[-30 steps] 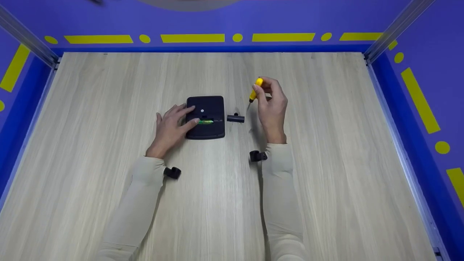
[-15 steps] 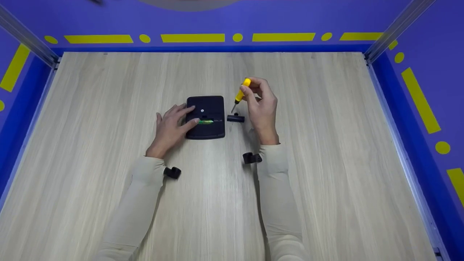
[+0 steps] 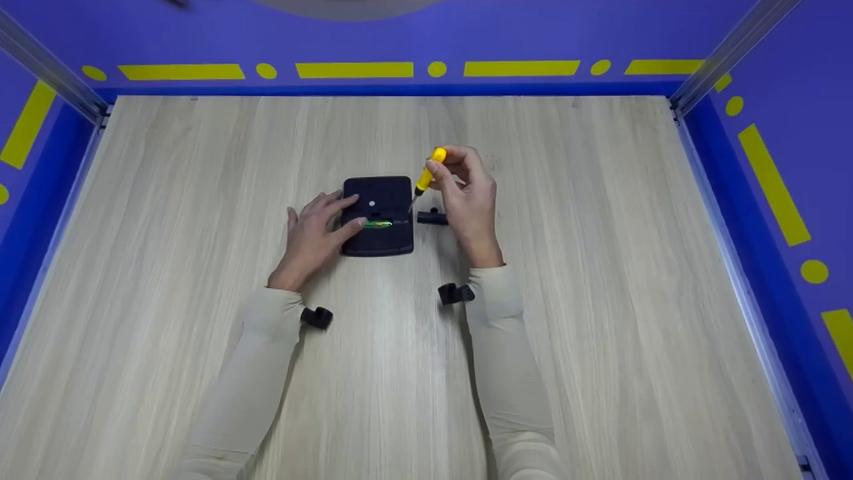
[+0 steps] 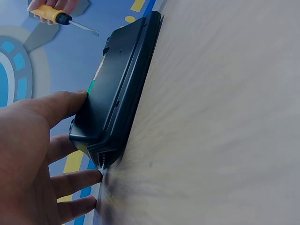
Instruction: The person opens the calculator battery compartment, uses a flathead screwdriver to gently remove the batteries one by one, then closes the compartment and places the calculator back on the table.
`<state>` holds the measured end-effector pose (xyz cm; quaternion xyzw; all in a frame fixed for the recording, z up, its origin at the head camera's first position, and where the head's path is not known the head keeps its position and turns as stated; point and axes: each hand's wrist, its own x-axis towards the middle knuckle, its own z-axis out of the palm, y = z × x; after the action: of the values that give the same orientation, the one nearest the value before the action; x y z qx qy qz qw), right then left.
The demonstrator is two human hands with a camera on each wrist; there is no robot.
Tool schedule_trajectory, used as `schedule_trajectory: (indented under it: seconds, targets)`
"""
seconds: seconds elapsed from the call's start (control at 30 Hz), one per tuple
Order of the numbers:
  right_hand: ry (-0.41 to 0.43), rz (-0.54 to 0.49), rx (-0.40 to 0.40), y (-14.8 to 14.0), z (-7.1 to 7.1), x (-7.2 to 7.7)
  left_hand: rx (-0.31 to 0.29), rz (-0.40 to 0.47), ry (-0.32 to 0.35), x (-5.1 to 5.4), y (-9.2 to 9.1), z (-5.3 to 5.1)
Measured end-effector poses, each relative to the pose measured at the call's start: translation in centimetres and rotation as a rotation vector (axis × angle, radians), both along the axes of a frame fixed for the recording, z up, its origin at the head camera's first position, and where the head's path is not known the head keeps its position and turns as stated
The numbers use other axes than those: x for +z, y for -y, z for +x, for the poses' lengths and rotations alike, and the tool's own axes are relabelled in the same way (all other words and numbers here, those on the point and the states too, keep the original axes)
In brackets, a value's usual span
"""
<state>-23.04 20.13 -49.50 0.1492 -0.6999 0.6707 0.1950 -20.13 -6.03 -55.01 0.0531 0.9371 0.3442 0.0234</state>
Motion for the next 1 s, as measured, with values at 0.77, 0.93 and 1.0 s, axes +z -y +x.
schedule_trajectory:
  seconds: [0.77, 0.93, 1.0]
  targets:
    - [0.048, 0.044, 0.091, 1.8, 0.5, -0.5, -0.003, 0.007, 0.004, 0.1, 0.1, 0.0]
    - [0.051, 0.072, 0.09, 2.0, 0.4, -0.7, -0.002, 0.01, -0.005, 0.0, 0.1, 0.1]
    - [0.049, 0.087, 0.088, 2.0, 0.4, -0.9, -0.002, 0.013, -0.009, 0.0, 0.1, 0.1]
